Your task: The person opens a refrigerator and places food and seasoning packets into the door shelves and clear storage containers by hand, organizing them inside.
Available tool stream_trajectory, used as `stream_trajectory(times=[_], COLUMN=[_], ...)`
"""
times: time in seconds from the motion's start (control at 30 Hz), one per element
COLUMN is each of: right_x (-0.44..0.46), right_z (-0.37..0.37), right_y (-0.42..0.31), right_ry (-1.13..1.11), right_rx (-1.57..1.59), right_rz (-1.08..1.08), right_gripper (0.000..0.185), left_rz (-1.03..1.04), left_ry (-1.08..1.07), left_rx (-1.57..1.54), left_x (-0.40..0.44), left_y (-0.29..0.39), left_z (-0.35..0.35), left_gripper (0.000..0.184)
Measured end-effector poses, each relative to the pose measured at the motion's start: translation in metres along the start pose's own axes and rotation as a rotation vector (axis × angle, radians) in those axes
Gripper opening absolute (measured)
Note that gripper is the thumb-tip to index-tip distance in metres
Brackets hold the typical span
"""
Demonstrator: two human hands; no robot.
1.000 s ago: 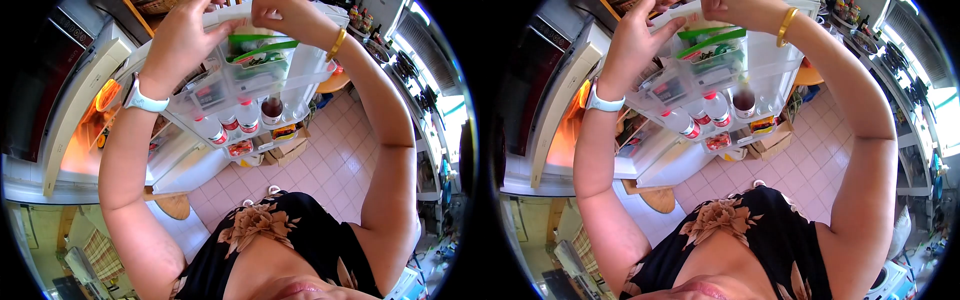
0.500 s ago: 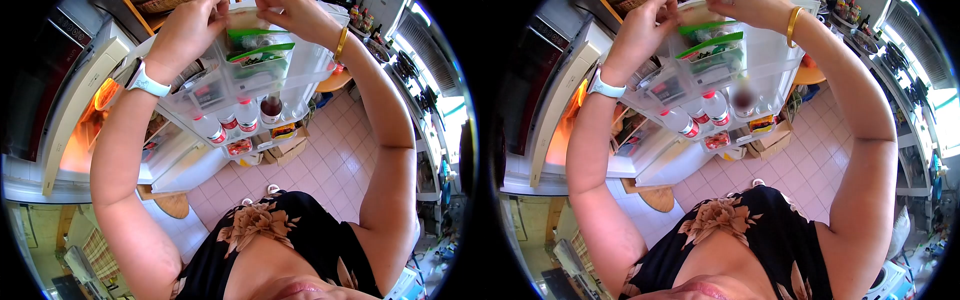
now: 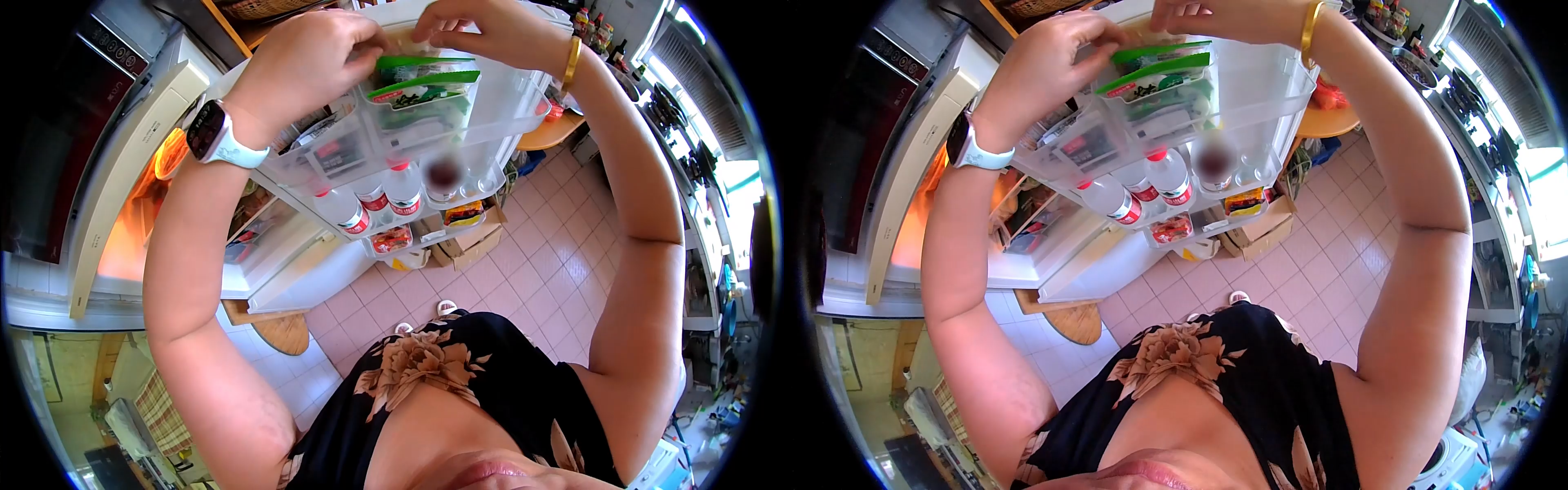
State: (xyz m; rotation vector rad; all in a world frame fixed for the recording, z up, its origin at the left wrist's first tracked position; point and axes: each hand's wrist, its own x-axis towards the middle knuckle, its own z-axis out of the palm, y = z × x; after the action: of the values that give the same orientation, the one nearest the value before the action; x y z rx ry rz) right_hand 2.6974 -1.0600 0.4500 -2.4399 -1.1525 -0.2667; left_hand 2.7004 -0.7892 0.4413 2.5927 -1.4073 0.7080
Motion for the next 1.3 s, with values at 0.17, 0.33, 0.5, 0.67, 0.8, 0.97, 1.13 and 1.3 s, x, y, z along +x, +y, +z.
stream_trajectory(times=[0.17,0.33,0.5,0.67,0.8,0.97,1.13,1.3], right_x=[0.006,0.023,0.033,0.017,-0.018,-0.024,-0.013,-0.004], right_z=[0.005,0.027,0.021,-0.018,-0.026,0.006,0.019,0.033], right_y=[-0.017,0.016,-0.007,0.008,-0.032,0.001,0.007,-0.005], right_ry=[0.028,0.203,-0.085,-0.123,0.143,0.092,-0.032,0.056], right_rx=[-0.242,-0.518,-0.560,-0.028,0.010,-0.067,-0.047,0.044], right_rz=[0.112,-0.255,-0.076,0.042,-0.004,-0.275,0.086,0.072], right_gripper=[0.009,0.007,0.007,0.020,0.025,0.021,0.019,0.023], left_rz=[0.016,0.150,-0.018,-0.126,-0.125,0.005,-0.247,-0.247], left_ry=[0.117,0.120,-0.171,-0.126,-0.096,-0.078,-0.190,-0.228], left_rx=[0.166,0.204,-0.003,-0.266,-0.271,-0.143,-0.480,-0.333], left_x=[0.003,0.004,0.005,-0.002,-0.009,-0.009,-0.001,0.016], left_y=[0.017,0.010,0.004,0.006,0.018,0.015,0.015,0.028], left_z=[0.003,-0.002,0.000,-0.011,-0.015,-0.007,-0.002,-0.016], left_gripper=[0.011,0.010,0.019,0.028,0.037,0.044,0.029,0.043])
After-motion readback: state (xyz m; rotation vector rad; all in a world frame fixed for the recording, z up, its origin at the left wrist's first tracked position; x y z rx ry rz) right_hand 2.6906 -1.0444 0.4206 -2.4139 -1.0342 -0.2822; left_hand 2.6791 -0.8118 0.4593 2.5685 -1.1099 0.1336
